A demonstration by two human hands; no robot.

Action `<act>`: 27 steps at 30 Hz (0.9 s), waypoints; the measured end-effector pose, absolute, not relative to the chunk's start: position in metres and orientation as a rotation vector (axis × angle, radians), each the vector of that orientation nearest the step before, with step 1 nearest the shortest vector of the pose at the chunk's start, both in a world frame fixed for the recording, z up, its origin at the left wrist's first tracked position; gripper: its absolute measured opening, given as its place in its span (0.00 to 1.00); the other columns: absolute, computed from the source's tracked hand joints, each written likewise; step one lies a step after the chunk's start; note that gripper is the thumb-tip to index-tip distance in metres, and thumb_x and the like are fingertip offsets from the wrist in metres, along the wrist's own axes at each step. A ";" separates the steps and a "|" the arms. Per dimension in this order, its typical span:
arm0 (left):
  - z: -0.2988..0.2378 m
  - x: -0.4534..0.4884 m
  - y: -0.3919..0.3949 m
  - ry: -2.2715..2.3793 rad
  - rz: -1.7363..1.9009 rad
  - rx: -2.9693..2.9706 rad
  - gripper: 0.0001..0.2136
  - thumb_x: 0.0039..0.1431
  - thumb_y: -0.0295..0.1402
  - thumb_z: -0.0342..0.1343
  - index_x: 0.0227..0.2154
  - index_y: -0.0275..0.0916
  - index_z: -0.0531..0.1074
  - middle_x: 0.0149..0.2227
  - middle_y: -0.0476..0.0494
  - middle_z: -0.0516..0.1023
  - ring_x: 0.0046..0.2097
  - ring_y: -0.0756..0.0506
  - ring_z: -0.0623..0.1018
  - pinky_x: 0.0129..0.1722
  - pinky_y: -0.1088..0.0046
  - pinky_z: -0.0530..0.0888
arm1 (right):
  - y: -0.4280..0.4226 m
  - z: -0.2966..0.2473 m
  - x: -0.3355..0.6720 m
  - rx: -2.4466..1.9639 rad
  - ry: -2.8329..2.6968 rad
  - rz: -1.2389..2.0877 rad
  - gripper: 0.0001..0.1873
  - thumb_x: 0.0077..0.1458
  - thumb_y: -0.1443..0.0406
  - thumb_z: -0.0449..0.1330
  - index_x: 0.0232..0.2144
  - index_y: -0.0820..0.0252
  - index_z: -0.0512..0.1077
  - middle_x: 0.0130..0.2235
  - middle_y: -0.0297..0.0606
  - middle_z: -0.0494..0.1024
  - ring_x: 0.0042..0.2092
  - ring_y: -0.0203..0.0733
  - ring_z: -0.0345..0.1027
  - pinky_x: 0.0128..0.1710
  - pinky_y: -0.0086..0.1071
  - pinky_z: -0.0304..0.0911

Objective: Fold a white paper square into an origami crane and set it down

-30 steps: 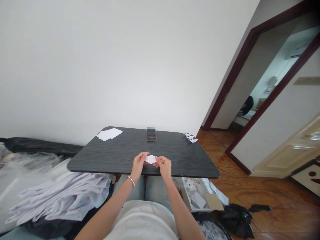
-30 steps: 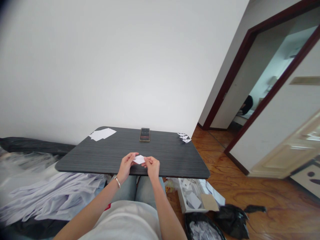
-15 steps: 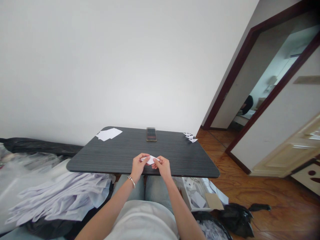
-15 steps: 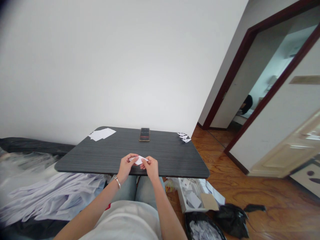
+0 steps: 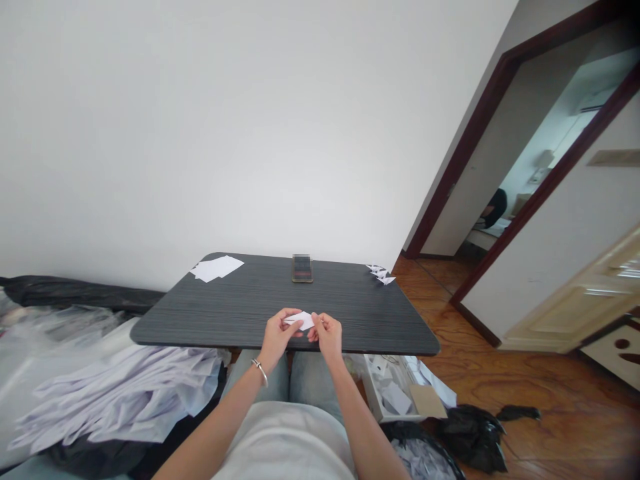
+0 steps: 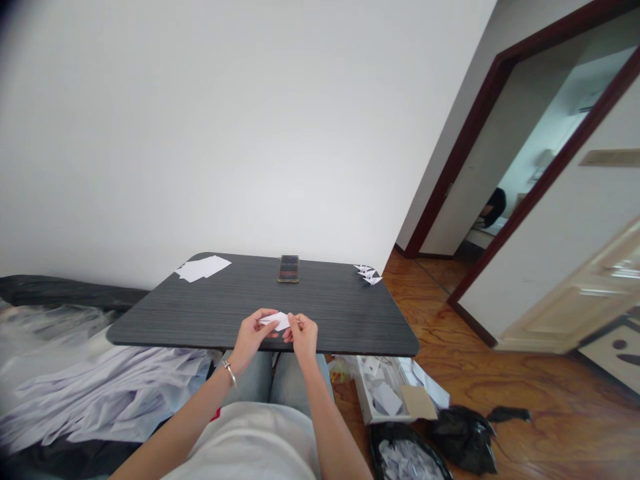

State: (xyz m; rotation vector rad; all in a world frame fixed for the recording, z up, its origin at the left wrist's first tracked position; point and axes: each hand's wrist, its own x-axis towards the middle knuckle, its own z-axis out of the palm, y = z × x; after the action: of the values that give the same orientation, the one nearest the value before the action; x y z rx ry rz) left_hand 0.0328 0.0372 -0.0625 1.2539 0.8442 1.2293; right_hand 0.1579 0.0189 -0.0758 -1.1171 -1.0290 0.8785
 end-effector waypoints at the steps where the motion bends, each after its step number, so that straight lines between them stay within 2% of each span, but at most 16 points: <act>1: -0.061 0.033 0.037 0.858 1.231 1.251 0.15 0.41 0.35 0.61 0.33 0.34 0.71 0.31 0.45 0.76 0.29 0.49 0.75 0.27 0.74 0.75 | 0.019 -0.075 0.157 -1.111 -1.018 0.886 0.20 0.47 0.51 0.56 0.16 0.61 0.64 0.12 0.30 0.68 0.13 0.31 0.60 0.13 0.23 0.54; 4: -0.053 0.032 0.034 0.879 1.226 1.242 0.14 0.42 0.36 0.60 0.33 0.33 0.72 0.31 0.44 0.76 0.26 0.50 0.74 0.27 0.74 0.75 | 0.016 -0.071 0.155 -1.070 -0.943 0.967 0.23 0.48 0.49 0.52 0.15 0.61 0.64 0.12 0.32 0.68 0.13 0.33 0.60 0.13 0.25 0.54; 8: -0.036 0.030 0.027 0.860 1.258 1.251 0.13 0.43 0.37 0.60 0.32 0.33 0.73 0.29 0.44 0.76 0.28 0.49 0.74 0.25 0.75 0.75 | 0.008 -0.060 0.153 -0.977 -0.867 1.059 0.25 0.51 0.49 0.48 0.20 0.63 0.68 0.15 0.35 0.70 0.16 0.34 0.63 0.14 0.25 0.56; 13: -0.013 0.025 0.014 0.862 1.332 1.298 0.11 0.45 0.36 0.58 0.30 0.34 0.73 0.29 0.45 0.76 0.29 0.48 0.74 0.25 0.76 0.74 | -0.008 -0.043 0.151 -0.841 -0.941 0.986 0.15 0.47 0.55 0.56 0.31 0.62 0.69 0.21 0.34 0.72 0.20 0.32 0.65 0.14 0.22 0.54; 17: 0.003 0.024 0.004 0.870 1.375 1.376 0.10 0.45 0.36 0.58 0.29 0.34 0.74 0.29 0.45 0.76 0.30 0.47 0.75 0.25 0.75 0.75 | -0.021 -0.030 0.151 -0.854 -0.994 0.865 0.14 0.45 0.60 0.59 0.35 0.62 0.69 0.22 0.32 0.70 0.22 0.32 0.63 0.16 0.22 0.56; 27: 0.026 0.022 -0.012 0.860 1.343 1.447 0.10 0.45 0.34 0.58 0.31 0.35 0.75 0.29 0.46 0.77 0.27 0.49 0.75 0.25 0.77 0.75 | -0.043 -0.003 0.154 -0.890 -1.030 0.793 0.11 0.44 0.65 0.61 0.33 0.60 0.70 0.23 0.32 0.71 0.25 0.33 0.66 0.18 0.23 0.62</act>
State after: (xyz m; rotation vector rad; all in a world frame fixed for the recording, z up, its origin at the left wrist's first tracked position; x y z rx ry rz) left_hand 0.0217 -0.0123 0.0261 1.4468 0.8598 1.3431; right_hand 0.1541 -0.0434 -0.0028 -0.8899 -1.0300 0.7930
